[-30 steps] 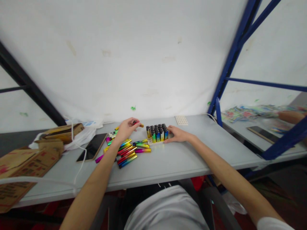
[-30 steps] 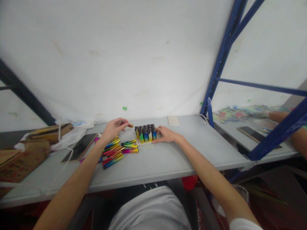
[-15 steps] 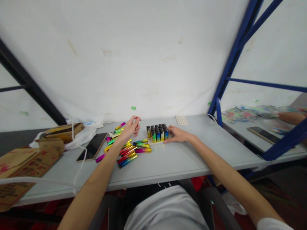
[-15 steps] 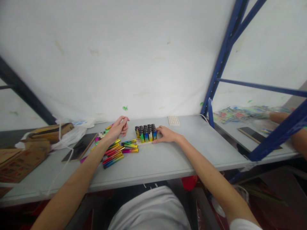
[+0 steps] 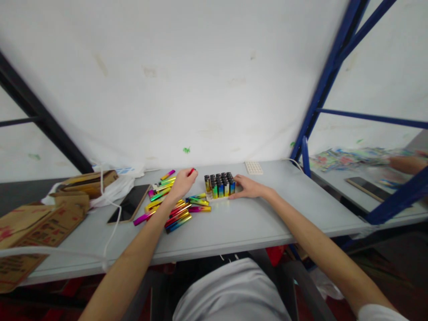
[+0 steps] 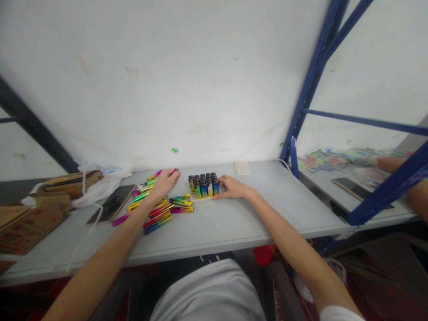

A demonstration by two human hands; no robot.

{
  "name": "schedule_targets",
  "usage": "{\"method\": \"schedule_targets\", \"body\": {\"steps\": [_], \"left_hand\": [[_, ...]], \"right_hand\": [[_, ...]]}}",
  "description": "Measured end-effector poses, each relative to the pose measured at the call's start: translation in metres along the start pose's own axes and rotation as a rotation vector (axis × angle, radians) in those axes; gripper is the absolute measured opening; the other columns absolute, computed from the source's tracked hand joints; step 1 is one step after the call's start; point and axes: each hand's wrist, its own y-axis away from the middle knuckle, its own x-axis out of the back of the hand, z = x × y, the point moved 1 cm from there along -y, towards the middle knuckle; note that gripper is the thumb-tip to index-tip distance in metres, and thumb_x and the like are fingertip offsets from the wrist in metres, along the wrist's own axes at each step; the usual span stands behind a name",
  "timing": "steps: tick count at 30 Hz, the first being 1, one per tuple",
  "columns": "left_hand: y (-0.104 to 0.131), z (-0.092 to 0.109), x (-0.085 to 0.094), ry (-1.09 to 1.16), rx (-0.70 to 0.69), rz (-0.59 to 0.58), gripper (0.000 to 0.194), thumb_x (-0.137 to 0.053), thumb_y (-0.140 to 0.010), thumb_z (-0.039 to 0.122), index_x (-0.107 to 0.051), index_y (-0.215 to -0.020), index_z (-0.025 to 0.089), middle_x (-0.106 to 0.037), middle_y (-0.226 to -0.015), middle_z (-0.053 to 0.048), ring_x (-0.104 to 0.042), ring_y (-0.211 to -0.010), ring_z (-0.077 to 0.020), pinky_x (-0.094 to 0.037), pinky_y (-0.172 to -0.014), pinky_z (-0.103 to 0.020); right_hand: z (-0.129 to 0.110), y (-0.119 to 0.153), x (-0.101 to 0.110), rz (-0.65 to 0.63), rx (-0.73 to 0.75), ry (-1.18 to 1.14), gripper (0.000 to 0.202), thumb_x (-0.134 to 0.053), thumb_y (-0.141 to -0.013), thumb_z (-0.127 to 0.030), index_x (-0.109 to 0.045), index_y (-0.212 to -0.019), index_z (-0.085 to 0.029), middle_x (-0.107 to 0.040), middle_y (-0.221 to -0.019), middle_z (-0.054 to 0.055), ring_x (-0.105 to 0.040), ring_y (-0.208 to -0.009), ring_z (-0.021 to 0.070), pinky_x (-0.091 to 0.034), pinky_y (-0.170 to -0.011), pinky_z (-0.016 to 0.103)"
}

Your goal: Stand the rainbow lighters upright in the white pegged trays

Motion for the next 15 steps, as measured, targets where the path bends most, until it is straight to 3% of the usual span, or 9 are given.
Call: {"method": "schedule_targets", "body": {"steps": [5,11,15], "left_hand": [[0.0012,0.0028,0.0005,-0.018,-0.030,0.030,0.034,-0.048,-0.085,0.044,-0.045,-0.058,0.023,-0.045,-0.054,0.003,-0.042,-0.053,-0.0145,-0.029,-0.052,-0.028],[0.0051,0.0074,0.0011,0.062,-0.053,-0.072,0.046,-0.052,-0.092,0.059,-0.047,-0.064,0.022,-0.045,-0.056,0.003,-0.043,-0.053,-0.0134,-0.033,-0.051,-0.026],[0.0061,0.0068,-0.0013,0.126,-0.035,-0.048,0.042,-0.057,-0.092,0.059,-0.048,-0.074,0.022,-0.046,-0.059,0.005,-0.041,-0.049,-0.0105,-0.031,-0.046,-0.022]], "right_hand": [[-0.0003,0.0000,0.0002,0.005,0.000,0.003,0.060,-0.082,-0.079,-0.062,-0.070,-0.116,-0.015,-0.063,-0.102,0.009,-0.059,-0.090,0.0249,-0.051,-0.082,0.036],[0.0004,0.0003,0.0001,0.000,0.008,-0.007,0.062,-0.082,-0.081,-0.060,-0.069,-0.119,-0.015,-0.063,-0.102,0.008,-0.059,-0.093,0.0250,-0.051,-0.085,0.036],[0.0004,0.0004,0.0001,0.003,0.007,-0.014,0.063,-0.082,-0.080,-0.061,-0.069,-0.120,-0.014,-0.063,-0.103,0.009,-0.059,-0.093,0.0250,-0.051,-0.084,0.035]]}}
